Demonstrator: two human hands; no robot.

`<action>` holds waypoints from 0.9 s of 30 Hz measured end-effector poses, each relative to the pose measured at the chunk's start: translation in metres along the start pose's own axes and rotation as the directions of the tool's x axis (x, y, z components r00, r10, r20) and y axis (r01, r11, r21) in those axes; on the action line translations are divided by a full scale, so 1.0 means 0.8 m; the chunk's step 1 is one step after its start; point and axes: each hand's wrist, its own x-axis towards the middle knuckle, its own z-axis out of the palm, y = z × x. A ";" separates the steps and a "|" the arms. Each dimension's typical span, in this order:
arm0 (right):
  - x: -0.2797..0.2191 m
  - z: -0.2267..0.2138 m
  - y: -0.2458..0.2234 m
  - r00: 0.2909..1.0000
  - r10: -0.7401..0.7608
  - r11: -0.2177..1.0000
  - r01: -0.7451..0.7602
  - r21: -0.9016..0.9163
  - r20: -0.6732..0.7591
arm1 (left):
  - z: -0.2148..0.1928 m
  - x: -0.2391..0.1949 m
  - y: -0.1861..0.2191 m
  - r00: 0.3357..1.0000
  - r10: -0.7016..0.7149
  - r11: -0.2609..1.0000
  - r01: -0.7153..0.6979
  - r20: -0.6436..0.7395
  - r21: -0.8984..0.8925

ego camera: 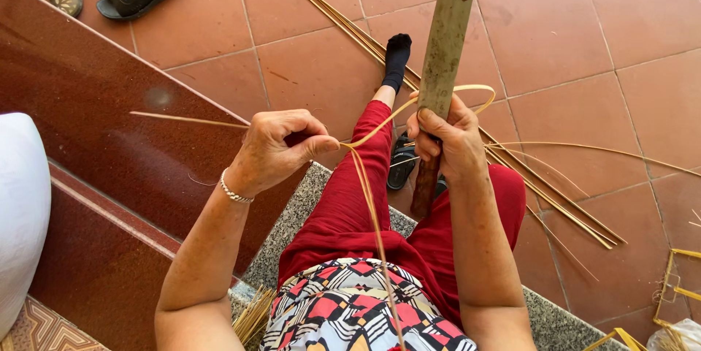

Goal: The person sits on a tiled floor and uses a large knife to split long bamboo strips into thinner strands. They hold the bamboo with one hand and draw the knife along its length to peel off thin layers, repeating the process on multiple strips.

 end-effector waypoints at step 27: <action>0.074 -0.207 0.097 0.949 0.090 0.989 -0.122 -0.087 -0.303 | 0.052 0.007 -0.153 0.928 -0.332 0.903 0.365 0.169 -0.229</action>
